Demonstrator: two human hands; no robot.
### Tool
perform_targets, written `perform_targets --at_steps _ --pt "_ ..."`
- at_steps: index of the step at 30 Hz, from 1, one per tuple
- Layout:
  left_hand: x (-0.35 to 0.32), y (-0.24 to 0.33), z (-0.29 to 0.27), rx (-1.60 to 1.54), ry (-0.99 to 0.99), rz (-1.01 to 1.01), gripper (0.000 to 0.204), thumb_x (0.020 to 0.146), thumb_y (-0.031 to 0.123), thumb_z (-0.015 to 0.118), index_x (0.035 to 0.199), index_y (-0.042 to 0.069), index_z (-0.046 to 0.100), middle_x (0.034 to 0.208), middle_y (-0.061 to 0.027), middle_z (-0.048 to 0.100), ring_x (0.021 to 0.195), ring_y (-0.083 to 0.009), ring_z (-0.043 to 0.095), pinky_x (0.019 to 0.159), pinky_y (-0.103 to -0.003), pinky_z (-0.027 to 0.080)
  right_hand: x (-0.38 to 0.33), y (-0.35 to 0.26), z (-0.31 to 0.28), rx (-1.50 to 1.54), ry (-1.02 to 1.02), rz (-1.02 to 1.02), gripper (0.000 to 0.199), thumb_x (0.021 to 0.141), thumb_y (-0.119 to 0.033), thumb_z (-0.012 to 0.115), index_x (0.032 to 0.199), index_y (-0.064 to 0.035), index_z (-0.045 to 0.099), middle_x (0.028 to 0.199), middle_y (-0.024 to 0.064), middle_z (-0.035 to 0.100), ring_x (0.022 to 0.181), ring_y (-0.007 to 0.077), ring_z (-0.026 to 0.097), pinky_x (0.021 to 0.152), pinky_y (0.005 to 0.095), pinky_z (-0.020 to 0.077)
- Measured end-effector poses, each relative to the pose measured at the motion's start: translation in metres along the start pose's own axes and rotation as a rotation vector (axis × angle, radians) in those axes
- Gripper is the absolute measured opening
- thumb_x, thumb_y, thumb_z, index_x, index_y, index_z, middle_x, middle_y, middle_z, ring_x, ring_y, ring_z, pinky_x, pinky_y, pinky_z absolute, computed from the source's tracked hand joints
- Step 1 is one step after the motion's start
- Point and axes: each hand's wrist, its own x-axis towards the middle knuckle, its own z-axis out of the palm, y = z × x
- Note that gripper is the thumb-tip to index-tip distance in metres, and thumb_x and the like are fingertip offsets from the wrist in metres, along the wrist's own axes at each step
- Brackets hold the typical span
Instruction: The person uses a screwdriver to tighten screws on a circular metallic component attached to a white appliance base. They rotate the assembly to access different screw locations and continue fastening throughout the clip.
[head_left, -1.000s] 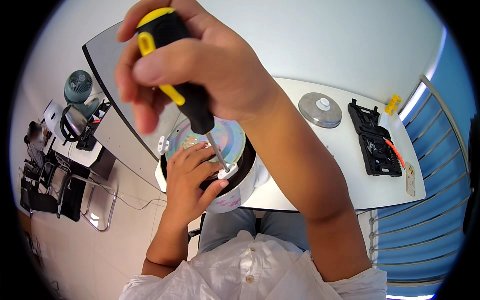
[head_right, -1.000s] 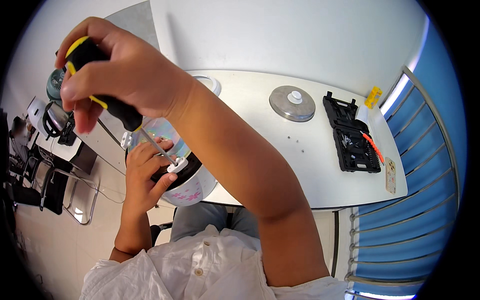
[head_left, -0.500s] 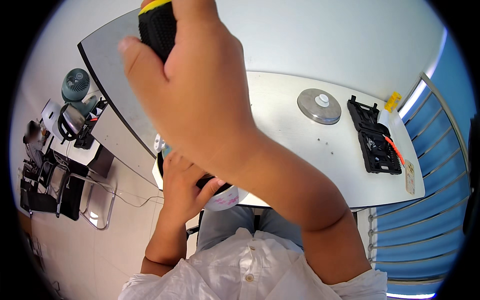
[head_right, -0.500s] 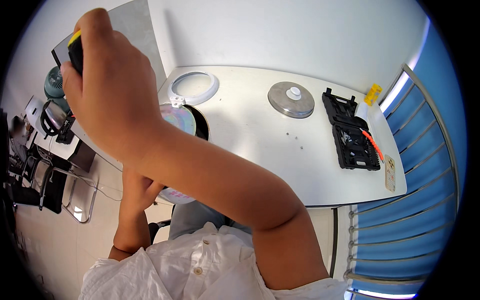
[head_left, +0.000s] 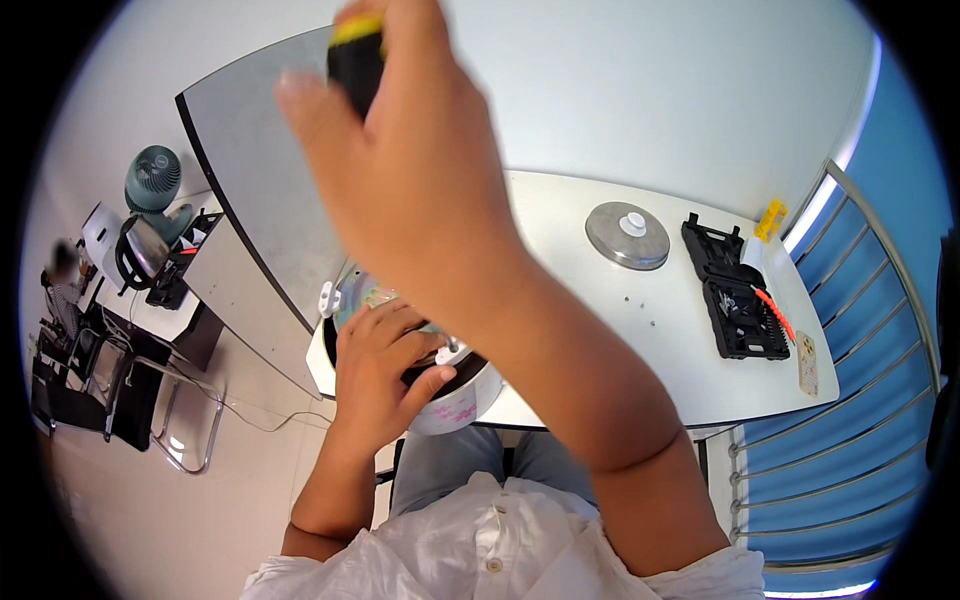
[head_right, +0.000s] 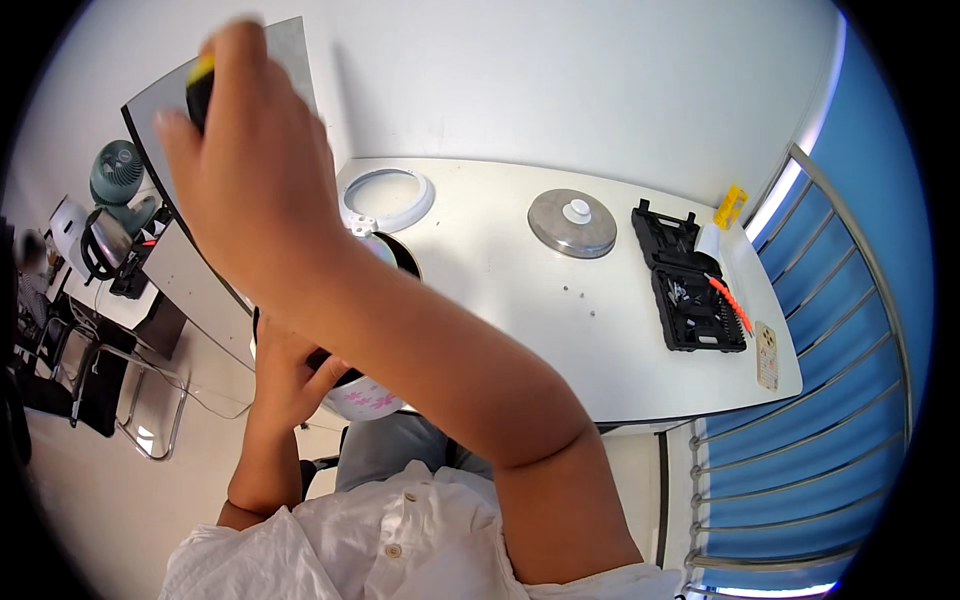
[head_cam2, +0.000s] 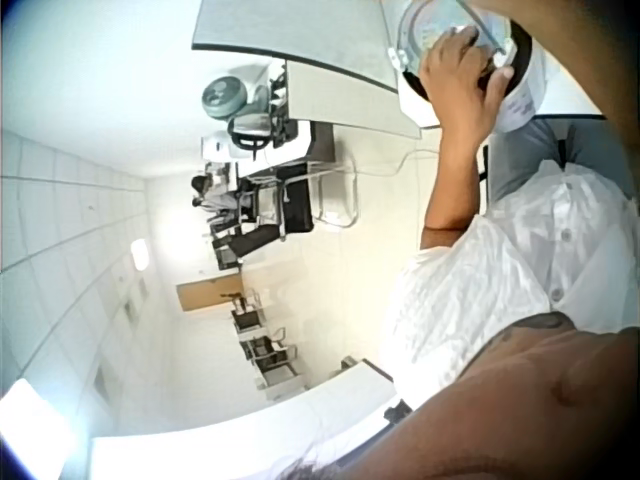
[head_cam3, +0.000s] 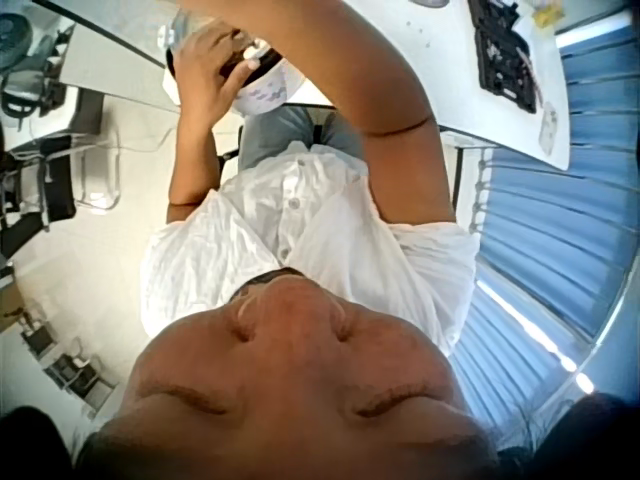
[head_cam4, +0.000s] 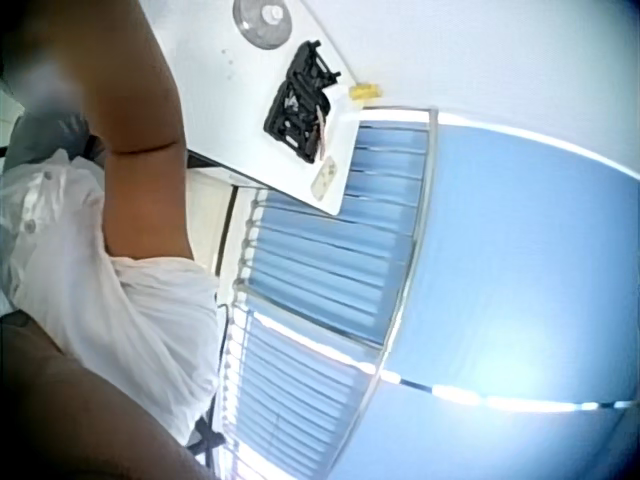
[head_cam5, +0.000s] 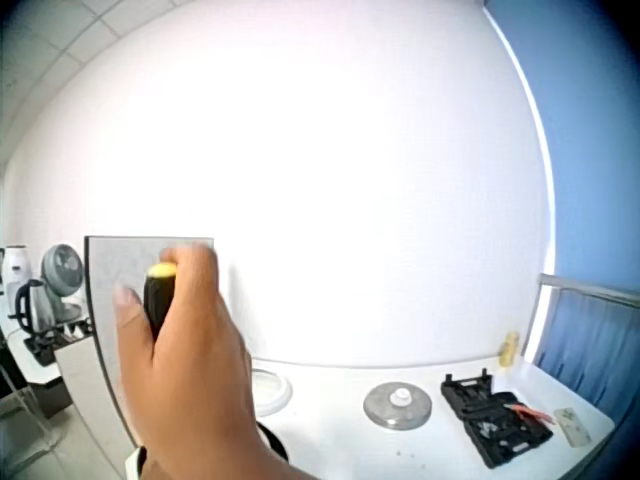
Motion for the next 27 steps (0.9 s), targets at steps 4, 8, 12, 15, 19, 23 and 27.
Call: perform_targets --at_steps 4,8,12,15,19,23,27 --pt "0.001 0.002 0.004 0.018 0.01 -0.006 0.033 0.073 0.033 0.071 0.099 0.011 0.068 0.119 -0.0069 0.061 0.119 -0.0298 0.051 0.099 -0.047 0.031 0.05 0.01 -0.026 -0.154 -0.12 -0.043 0.026 0.087 -0.02 0.059 0.102 -0.0017 0.047 0.08 0.0151 0.058 0.07 0.0299 0.059 0.06 0.0397 0.0474" --pt "-0.007 -0.002 -0.004 -0.054 0.049 -0.015 0.036 0.075 0.035 0.07 0.098 0.009 0.068 0.119 -0.0107 0.06 0.116 -0.0335 0.052 0.098 -0.048 0.035 0.087 0.076 -0.041 -0.382 -0.454 0.141 0.026 0.086 -0.025 0.057 0.101 -0.0044 0.051 0.078 0.0076 0.058 0.062 0.0146 0.056 0.056 0.03 0.0467" --pt "-0.041 -0.023 -0.005 -0.183 0.366 -0.027 0.042 0.086 0.042 0.059 0.108 0.006 0.063 0.125 -0.018 0.054 0.119 -0.0365 0.049 0.102 -0.049 0.032 -0.038 0.215 -0.042 -0.828 -1.148 0.574 0.024 0.077 -0.017 0.062 0.101 -0.0175 0.063 0.099 0.0101 0.065 0.096 0.027 0.061 0.081 0.0395 0.0492" --pt "-0.062 -0.057 0.02 -0.235 0.571 -0.141 0.067 0.09 0.055 0.049 0.133 0.005 0.042 0.143 -0.0224 0.033 0.134 -0.0365 0.033 0.109 -0.05 0.023 -0.116 0.268 -0.061 -0.909 -1.41 0.542 0.052 0.08 -0.006 0.052 0.125 -0.0306 0.059 0.117 0.0066 0.061 0.108 0.0268 0.06 0.086 0.0388 0.0506" --pt "-0.068 -0.07 0.056 -0.286 0.558 -0.164 0.087 0.087 0.064 0.042 0.145 0.004 0.022 0.152 -0.0236 0.008 0.141 -0.0375 0.019 0.112 -0.05 0.019 -0.17 0.3 -0.056 -0.784 -1.491 0.374 0.036 0.083 -0.011 0.055 0.117 -0.0206 0.062 0.109 0.0084 0.061 0.099 0.0272 0.063 0.08 0.0407 0.0516" --pt "-0.075 -0.072 0.068 -0.271 0.539 -0.172 0.094 0.08 0.076 0.042 0.144 0.009 0.027 0.149 -0.0268 0.011 0.14 -0.0409 0.018 0.111 -0.052 0.019 -0.192 0.309 -0.044 -0.806 -1.585 0.468 0.039 0.079 -0.018 0.061 0.118 -0.018 0.059 0.111 0.0107 0.059 0.101 0.0289 0.061 0.08 0.0421 0.0502" --pt "-0.065 -0.057 0.082 -0.213 0.531 -0.218 0.094 0.077 0.079 0.043 0.142 0.012 0.03 0.148 -0.0292 0.012 0.138 -0.0441 0.018 0.11 -0.052 0.02 -0.178 0.313 -0.058 -0.789 -1.508 0.398 0.035 0.076 -0.017 0.063 0.111 -0.0158 0.06 0.107 0.0133 0.058 0.093 0.032 0.062 0.076 0.0446 0.0501"
